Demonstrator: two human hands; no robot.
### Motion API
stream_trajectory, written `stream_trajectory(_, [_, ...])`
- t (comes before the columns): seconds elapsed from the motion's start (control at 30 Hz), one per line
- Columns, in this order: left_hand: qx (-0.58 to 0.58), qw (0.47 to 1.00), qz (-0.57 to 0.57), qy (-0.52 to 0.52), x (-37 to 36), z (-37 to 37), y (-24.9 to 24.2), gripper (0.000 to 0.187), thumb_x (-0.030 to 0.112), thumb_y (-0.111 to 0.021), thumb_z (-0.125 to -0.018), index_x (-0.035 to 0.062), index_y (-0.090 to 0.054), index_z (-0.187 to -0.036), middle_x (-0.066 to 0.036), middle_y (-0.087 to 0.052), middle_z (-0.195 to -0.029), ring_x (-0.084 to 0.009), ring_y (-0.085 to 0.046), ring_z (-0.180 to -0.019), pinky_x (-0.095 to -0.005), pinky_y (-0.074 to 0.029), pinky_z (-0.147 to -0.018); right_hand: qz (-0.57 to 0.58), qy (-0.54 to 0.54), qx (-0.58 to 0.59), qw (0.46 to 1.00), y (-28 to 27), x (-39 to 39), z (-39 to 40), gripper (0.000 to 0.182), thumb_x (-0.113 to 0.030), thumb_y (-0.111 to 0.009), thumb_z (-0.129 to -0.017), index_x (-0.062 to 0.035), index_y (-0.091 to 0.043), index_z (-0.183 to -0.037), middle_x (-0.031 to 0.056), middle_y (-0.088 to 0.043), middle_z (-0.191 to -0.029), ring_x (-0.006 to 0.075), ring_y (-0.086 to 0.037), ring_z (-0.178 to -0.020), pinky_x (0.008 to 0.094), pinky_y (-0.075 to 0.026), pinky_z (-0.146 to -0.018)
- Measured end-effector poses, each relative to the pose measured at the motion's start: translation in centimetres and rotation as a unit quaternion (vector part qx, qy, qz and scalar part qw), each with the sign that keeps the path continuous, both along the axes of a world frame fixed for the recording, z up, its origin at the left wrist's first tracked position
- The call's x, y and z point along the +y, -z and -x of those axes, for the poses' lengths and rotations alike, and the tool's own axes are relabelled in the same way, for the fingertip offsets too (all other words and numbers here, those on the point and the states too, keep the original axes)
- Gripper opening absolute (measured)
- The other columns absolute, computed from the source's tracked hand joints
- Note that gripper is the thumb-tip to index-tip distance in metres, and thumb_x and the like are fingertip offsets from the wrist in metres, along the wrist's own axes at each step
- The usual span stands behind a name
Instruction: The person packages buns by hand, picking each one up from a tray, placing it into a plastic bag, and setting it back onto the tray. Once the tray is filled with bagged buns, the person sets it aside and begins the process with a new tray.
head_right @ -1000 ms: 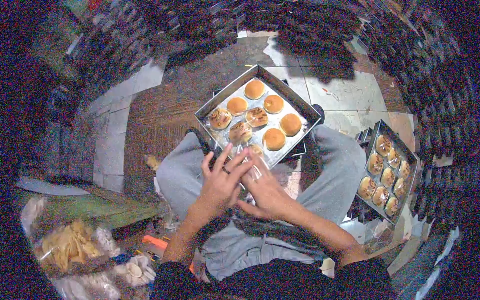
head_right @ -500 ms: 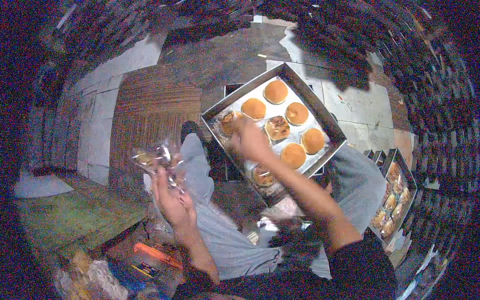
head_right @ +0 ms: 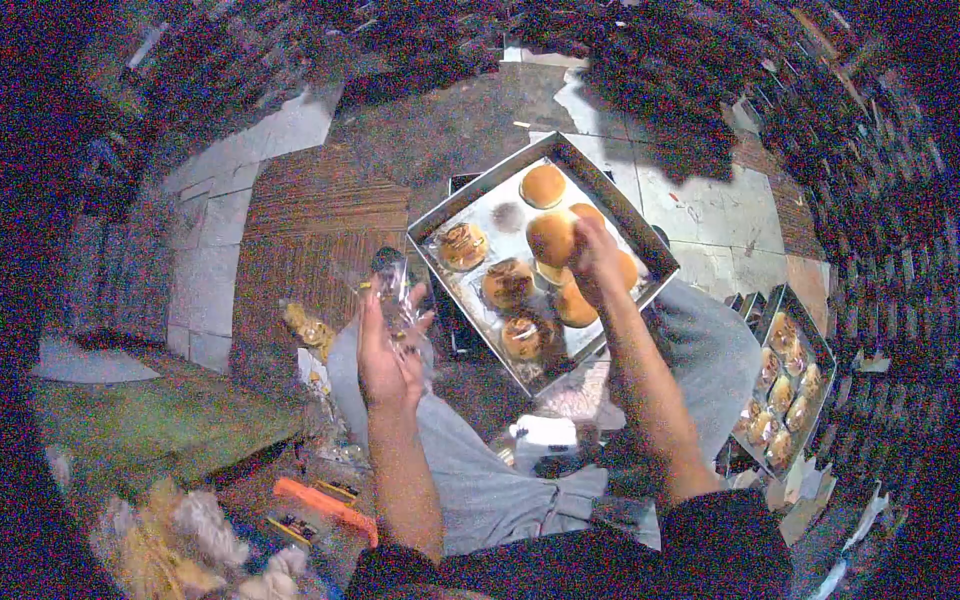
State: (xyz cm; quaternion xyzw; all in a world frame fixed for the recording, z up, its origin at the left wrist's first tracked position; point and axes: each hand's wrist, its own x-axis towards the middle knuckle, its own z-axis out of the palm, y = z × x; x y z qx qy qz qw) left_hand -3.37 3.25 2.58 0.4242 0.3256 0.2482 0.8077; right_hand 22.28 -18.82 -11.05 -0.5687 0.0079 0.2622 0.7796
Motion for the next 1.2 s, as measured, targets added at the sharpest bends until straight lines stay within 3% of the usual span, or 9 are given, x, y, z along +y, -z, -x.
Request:
stream_trajectory(0.13, [-0.065,0.994,0.077,-0.035,-1.8,-0.8,0.2,0.058,0.048,-0.047,-0.107,0.0087,-0.040,-0.149,-0.012,-0.054,-0.141,-0.0322,-0.057,-0.130,-0.0444,-0.053,-0.098,-0.083,-0.180,0.108,0.974,-6.3,-6.4,11.2,0.075,-0.024,-0.073,-0.090,-0.0016,-0.034,-0.150,0.0154,-0.058,-0.138,0.0332,-0.067,-0.114,0.0547,-0.060,-0.092])
stream_trajectory(0.23, [-0.202,0.967,0.155,0.014,-3.1,-1.4,0.8,0.054,0.049,-0.044,-0.107,0.0089,-0.043,-0.143,-0.014,-0.062,-0.132,-0.0395,-0.058,-0.127,-0.0528,-0.052,-0.101,-0.198,-0.199,0.083,0.956,-16.7,-3.6,18.4,0.065,-0.006,-0.079,-0.084,0.0010,-0.048,-0.141,0.0136,-0.066,-0.126,0.0236,-0.070,-0.106,0.0434,-0.061,-0.089])
stream_trajectory(0.33, [-0.174,0.971,0.158,0.043,-5.6,-0.9,-1.5,0.058,0.053,-0.042,-0.106,0.0098,-0.043,-0.144,-0.018,-0.063,-0.132,-0.0414,-0.058,-0.127,-0.0576,-0.051,-0.103,0.153,-0.158,-0.359,0.907,-19.8,-2.2,21.5,0.053,-0.002,-0.074,-0.085,-0.0020,-0.058,-0.136,0.0176,-0.063,-0.135,0.0304,-0.066,-0.118,0.0415,-0.052,-0.104])
stream_trajectory(0.43, [-0.264,0.946,0.163,0.091,-7.5,0.7,-3.2,0.065,0.054,-0.041,-0.105,0.0062,-0.038,-0.149,-0.023,-0.056,-0.141,-0.0406,-0.057,-0.128,-0.0550,-0.047,-0.108,0.134,-0.177,-0.610,0.761,-18.1,-2.7,24.0,0.055,0.003,-0.066,-0.084,-0.0019,-0.057,-0.139,0.0240,-0.055,-0.143,0.0412,-0.052,-0.136,0.0463,-0.046,-0.110])
stream_trajectory(0.67, [-0.183,0.977,0.095,0.053,-14.0,0.3,-1.2,0.062,0.052,-0.041,-0.107,0.0029,-0.048,-0.143,-0.013,-0.062,-0.130,-0.0264,-0.061,-0.118,-0.0409,-0.051,-0.101,0.198,-0.190,-0.527,0.805,-19.2,-3.7,23.4,0.051,-0.001,-0.066,-0.083,-0.0028,-0.059,-0.133,0.0265,-0.046,-0.148,0.0453,-0.047,-0.136,0.0490,-0.042,-0.112])
stream_trajectory(0.87, [-0.189,0.975,0.115,0.024,-15.2,0.3,-1.3,0.057,0.050,-0.046,-0.104,0.0057,-0.050,-0.141,-0.012,-0.062,-0.133,-0.0311,-0.064,-0.118,-0.0544,-0.055,-0.099,0.202,-0.220,-0.368,0.880,-22.1,-5.8,24.0,0.022,-0.021,-0.069,-0.096,0.0001,-0.065,-0.101,0.0137,-0.070,-0.085,0.0323,-0.069,-0.087,0.0421,-0.052,-0.080])
stream_trajectory(0.93, [-0.258,0.949,0.180,0.016,-13.4,0.8,-2.3,0.051,0.046,-0.046,-0.105,0.0059,-0.053,-0.136,-0.013,-0.065,-0.128,-0.0317,-0.064,-0.118,-0.0577,-0.054,-0.099,-0.061,-0.605,-0.263,0.749,-24.0,-7.7,23.0,0.020,-0.019,-0.068,-0.097,0.0006,-0.065,-0.098,0.0122,-0.071,-0.087,0.0280,-0.069,-0.085,0.0398,-0.052,-0.077])
stream_trajectory(1.1, [-0.216,0.955,0.202,0.019,-9.8,4.9,-5.2,0.057,0.052,-0.040,-0.106,0.0063,-0.054,-0.137,-0.016,-0.063,-0.133,-0.0314,-0.063,-0.120,-0.0538,-0.055,-0.096,0.137,-0.165,-0.386,0.897,-22.8,-5.6,23.2,0.022,-0.013,-0.073,-0.091,-0.0034,-0.071,-0.111,0.0091,-0.070,-0.103,0.0179,-0.068,-0.095,0.0339,-0.055,-0.078])
stream_trajectory(1.2, [-0.110,0.987,0.077,0.094,-11.8,9.2,-6.5,0.071,0.063,-0.029,-0.106,0.0044,-0.049,-0.142,-0.013,-0.058,-0.139,-0.0290,-0.063,-0.118,-0.0426,-0.056,-0.092,0.071,-0.219,-0.474,0.850,-21.0,-3.1,22.8,0.020,-0.006,-0.075,-0.087,-0.0038,-0.073,-0.107,0.0102,-0.070,-0.107,0.0190,-0.069,-0.098,0.0333,-0.056,-0.078])
